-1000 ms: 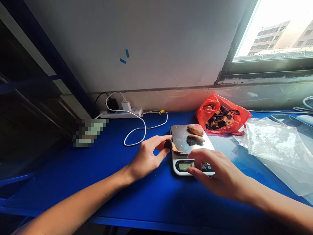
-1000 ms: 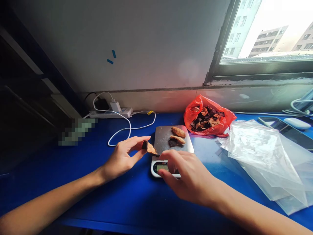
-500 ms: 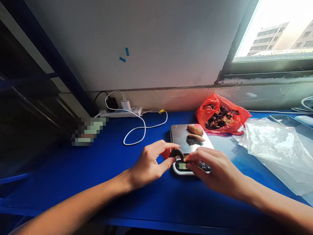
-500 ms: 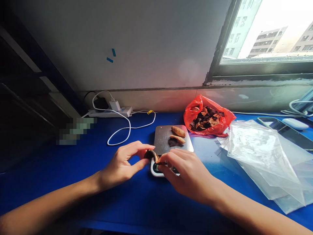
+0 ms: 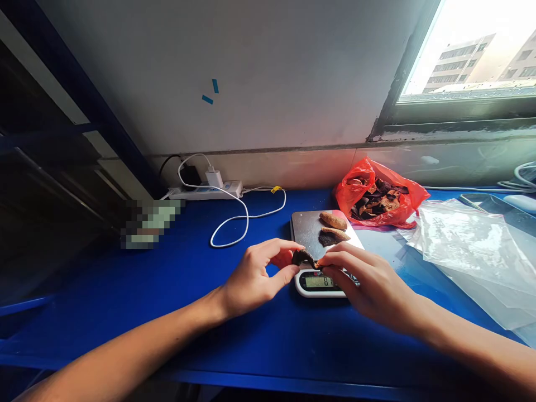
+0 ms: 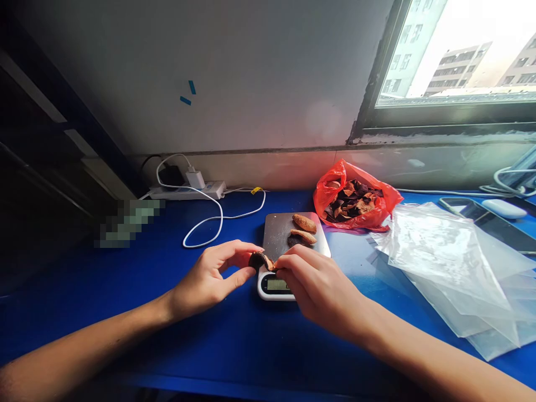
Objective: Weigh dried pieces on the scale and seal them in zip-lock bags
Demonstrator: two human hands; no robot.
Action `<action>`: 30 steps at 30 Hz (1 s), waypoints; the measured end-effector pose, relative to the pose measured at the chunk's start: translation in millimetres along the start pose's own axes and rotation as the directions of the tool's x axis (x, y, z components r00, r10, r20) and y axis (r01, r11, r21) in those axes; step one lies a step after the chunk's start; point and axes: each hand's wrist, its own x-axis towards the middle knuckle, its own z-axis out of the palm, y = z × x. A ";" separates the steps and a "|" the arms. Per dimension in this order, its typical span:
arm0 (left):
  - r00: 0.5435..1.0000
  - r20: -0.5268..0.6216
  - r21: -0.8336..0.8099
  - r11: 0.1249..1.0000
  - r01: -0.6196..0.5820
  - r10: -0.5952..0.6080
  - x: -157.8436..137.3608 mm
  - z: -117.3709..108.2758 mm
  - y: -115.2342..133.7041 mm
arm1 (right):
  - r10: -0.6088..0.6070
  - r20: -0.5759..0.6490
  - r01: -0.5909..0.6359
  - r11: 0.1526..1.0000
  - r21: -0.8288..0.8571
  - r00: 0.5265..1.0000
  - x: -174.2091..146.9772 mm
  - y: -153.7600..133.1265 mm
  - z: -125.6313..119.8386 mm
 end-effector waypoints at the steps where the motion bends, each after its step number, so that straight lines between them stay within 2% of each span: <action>1: 1.000 -0.004 0.002 1.000 -0.005 0.005 0.1 0.1 -0.8 | -0.001 -0.001 0.001 1.000 0.001 1.000 -0.2 0.7 0.4; 5: 0.999 -0.029 0.039 0.998 -0.042 0.043 0.8 -0.7 -3.2 | -0.002 -0.038 0.002 1.000 -0.002 0.999 0.6 2.1 1.6; 9: 0.988 -0.052 0.132 0.982 -0.136 0.144 1.9 -3.7 -5.2 | 0.000 -0.057 -0.001 1.000 -0.005 0.998 2.2 1.9 1.2; 16: 0.965 -0.013 0.201 0.946 -0.256 0.264 1.4 -6.1 -9.4 | -0.006 -0.042 0.007 1.000 0.029 0.999 2.4 1.4 -0.7; 24: 0.966 -0.010 0.257 0.934 -0.248 0.260 1.7 -6.8 -8.3 | 0.009 -0.053 -0.007 0.999 0.038 0.999 2.4 1.8 0.0; 30: 0.952 0.003 0.272 0.916 -0.294 0.305 3.2 -9.7 -8.3 | 0.016 -0.023 -0.014 0.998 0.063 1.000 2.1 2.2 -0.6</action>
